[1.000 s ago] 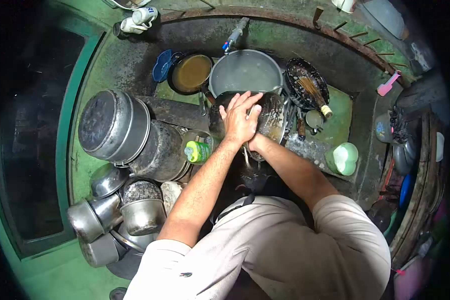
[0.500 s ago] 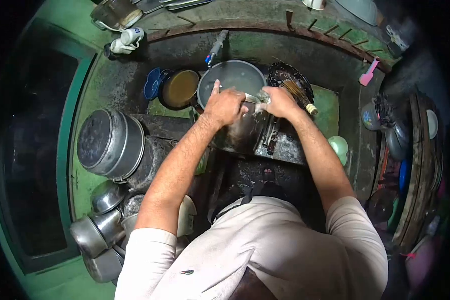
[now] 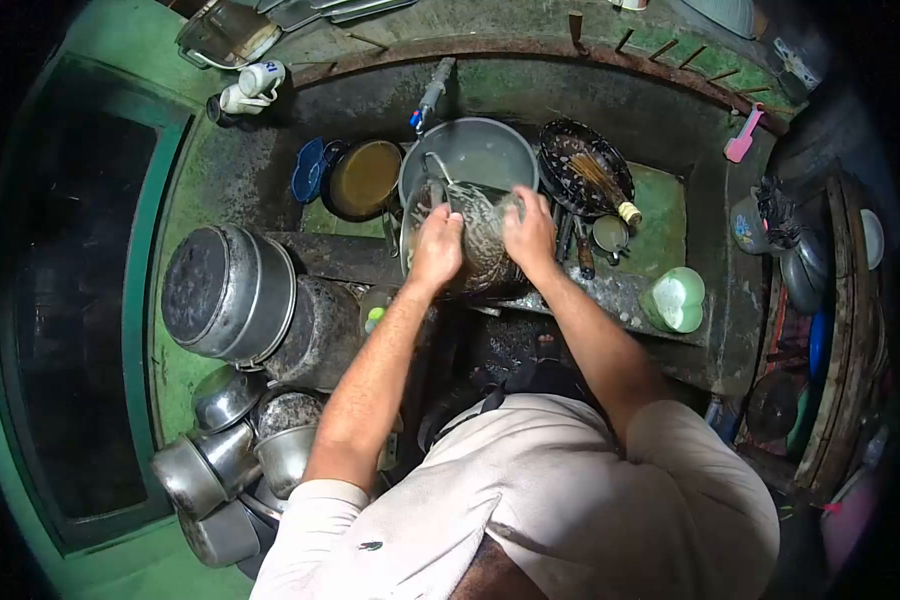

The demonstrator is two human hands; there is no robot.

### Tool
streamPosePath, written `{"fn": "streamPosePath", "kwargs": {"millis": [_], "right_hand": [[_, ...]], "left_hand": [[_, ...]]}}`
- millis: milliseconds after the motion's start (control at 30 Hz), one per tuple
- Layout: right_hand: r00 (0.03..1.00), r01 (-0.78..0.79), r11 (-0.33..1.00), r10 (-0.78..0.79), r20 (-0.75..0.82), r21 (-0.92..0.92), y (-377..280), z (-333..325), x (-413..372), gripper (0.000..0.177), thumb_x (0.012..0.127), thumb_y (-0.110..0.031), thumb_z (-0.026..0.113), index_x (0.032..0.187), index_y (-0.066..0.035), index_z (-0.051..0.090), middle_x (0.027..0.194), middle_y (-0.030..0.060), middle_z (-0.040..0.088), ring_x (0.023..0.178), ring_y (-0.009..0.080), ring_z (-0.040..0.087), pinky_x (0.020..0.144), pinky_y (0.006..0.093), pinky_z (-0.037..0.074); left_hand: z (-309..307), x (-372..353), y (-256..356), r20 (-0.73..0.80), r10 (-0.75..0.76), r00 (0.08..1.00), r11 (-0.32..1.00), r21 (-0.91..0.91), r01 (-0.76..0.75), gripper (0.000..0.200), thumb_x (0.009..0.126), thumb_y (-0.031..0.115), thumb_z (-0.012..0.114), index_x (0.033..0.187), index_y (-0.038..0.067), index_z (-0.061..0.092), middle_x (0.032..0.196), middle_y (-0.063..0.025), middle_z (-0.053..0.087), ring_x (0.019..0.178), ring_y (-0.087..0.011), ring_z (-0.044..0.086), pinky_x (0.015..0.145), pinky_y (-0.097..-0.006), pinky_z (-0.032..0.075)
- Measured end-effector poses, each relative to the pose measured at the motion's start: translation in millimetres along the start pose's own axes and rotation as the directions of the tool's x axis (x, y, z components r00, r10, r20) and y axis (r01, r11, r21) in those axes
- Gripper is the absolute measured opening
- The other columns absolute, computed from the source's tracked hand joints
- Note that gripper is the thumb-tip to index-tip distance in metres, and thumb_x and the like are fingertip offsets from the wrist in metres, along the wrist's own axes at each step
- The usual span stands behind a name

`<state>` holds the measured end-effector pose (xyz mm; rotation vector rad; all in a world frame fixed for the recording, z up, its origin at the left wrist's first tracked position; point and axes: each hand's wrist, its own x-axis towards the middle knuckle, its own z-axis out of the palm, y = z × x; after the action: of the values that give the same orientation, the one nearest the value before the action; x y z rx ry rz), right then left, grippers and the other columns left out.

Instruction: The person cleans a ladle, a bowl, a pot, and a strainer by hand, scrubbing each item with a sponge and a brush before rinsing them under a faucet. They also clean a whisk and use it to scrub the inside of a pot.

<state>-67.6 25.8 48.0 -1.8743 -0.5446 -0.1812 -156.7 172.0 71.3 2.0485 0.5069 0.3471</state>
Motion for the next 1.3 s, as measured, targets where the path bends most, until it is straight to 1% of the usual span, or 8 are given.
{"fn": "streamPosePath", "kwargs": {"millis": [200, 367, 433, 600, 633, 767, 833, 1300], "right_hand": [[0.953, 0.302, 0.952, -0.300, 0.040, -0.041, -10.4, -0.5, -43.6, 0.038, 0.080, -0.008, 0.059, 0.118, -0.001, 0.062, 0.126, 0.0235, 0.050, 0.121, 0.0398, 0.047, 0.102, 0.0406, 0.041], [0.998, -0.027, 0.989, 0.018, 0.063, 0.148, 38.9, 11.0, 10.0, 0.031, 0.096, -0.025, 0.051, 0.102, 0.001, 0.066, 0.090, 0.0147, 0.065, 0.089, 0.0301, 0.062, 0.086, 0.0372, 0.047], [0.766, -0.640, 0.393, 0.401, 0.503, 0.660, -2.8, -6.9, 31.5, 0.039, 0.098, -0.034, 0.051, 0.096, 0.002, 0.067, 0.085, 0.0125, 0.065, 0.079, 0.0198, 0.058, 0.076, 0.0337, 0.046], [0.986, -0.152, 0.936, 0.123, 0.110, 0.317, -12.6, -17.6, 2.7, 0.028, 0.090, -0.024, 0.062, 0.095, 0.003, 0.067, 0.094, 0.0166, 0.067, 0.090, 0.0286, 0.064, 0.080, 0.0363, 0.049], [0.992, -0.101, 0.954, 0.074, 0.106, 0.281, -20.9, -20.5, -6.4, 0.027, 0.092, -0.022, 0.058, 0.096, 0.003, 0.067, 0.098, 0.0198, 0.066, 0.095, 0.0317, 0.063, 0.083, 0.0377, 0.049], [0.936, 0.297, 0.883, -0.345, 0.074, 0.363, -52.6, -8.6, -52.7, 0.027, 0.091, -0.015, 0.050, 0.103, 0.005, 0.063, 0.116, 0.0247, 0.058, 0.111, 0.0405, 0.056, 0.100, 0.0434, 0.042], [0.930, 0.337, 0.874, -0.368, 0.023, 0.349, -47.9, -5.9, -57.6, 0.029, 0.091, -0.016, 0.049, 0.104, 0.005, 0.063, 0.120, 0.0250, 0.056, 0.115, 0.0426, 0.052, 0.104, 0.0455, 0.037], [0.876, 0.481, 0.877, -0.481, 0.024, 0.024, 2.7, -8.4, -19.7, 0.022, 0.082, -0.003, 0.055, 0.100, -0.002, 0.067, 0.110, 0.0204, 0.063, 0.109, 0.0363, 0.059, 0.099, 0.0462, 0.044]], "left_hand": [[-9.0, -44.2, 25.9, 0.017, 0.121, 0.992, 0.976, -0.185, -0.116, 0.034, 0.096, 0.012, 0.044, 0.126, -0.002, 0.054, 0.112, -0.0172, 0.064, 0.106, -0.0242, 0.060, 0.094, -0.0334, 0.044], [13.4, -93.2, 6.9, 0.281, 0.161, 0.946, 0.982, 0.052, -0.182, 0.041, 0.096, 0.013, 0.050, 0.134, -0.001, 0.047, 0.116, -0.0216, 0.064, 0.109, -0.0333, 0.063, 0.095, -0.0380, 0.046], [14.4, -90.1, 9.1, 0.331, 0.161, 0.930, 0.978, 0.070, -0.194, 0.041, 0.097, 0.015, 0.049, 0.135, 0.000, 0.047, 0.120, -0.0209, 0.063, 0.113, -0.0343, 0.060, 0.096, -0.0390, 0.045], [22.9, -70.0, -0.5, 0.362, 0.237, 0.901, 0.971, -0.117, -0.208, 0.044, 0.102, 0.028, 0.041, 0.141, 0.008, 0.045, 0.130, -0.0163, 0.058, 0.113, -0.0294, 0.059, 0.098, -0.0393, 0.044], [19.0, -59.1, 39.4, 0.356, -0.293, 0.887, 0.711, -0.539, 0.451, 0.039, 0.103, 0.031, 0.037, 0.131, 0.010, 0.054, 0.122, -0.0139, 0.061, 0.100, -0.0246, 0.063, 0.086, -0.0371, 0.051], [8.6, 12.1, 30.2, 0.565, -0.451, 0.691, 0.071, -0.749, 0.659, 0.019, 0.094, 0.023, 0.053, 0.085, 0.007, 0.052, 0.073, -0.0087, 0.060, 0.062, -0.0192, 0.059, 0.054, -0.0340, 0.051], [16.3, 5.7, 26.9, 0.259, -0.523, 0.812, 0.489, -0.689, 0.535, 0.004, 0.082, 0.004, 0.054, 0.079, 0.001, 0.055, 0.068, -0.0078, 0.058, 0.058, -0.0187, 0.057, 0.053, -0.0333, 0.051], [18.8, -82.6, 0.8, 0.246, -0.001, 0.969, 0.931, -0.355, 0.090, 0.064, 0.069, -0.015, 0.049, 0.131, 0.000, 0.045, 0.124, -0.0083, 0.057, 0.116, -0.0187, 0.051, 0.103, -0.0312, 0.037]]}}
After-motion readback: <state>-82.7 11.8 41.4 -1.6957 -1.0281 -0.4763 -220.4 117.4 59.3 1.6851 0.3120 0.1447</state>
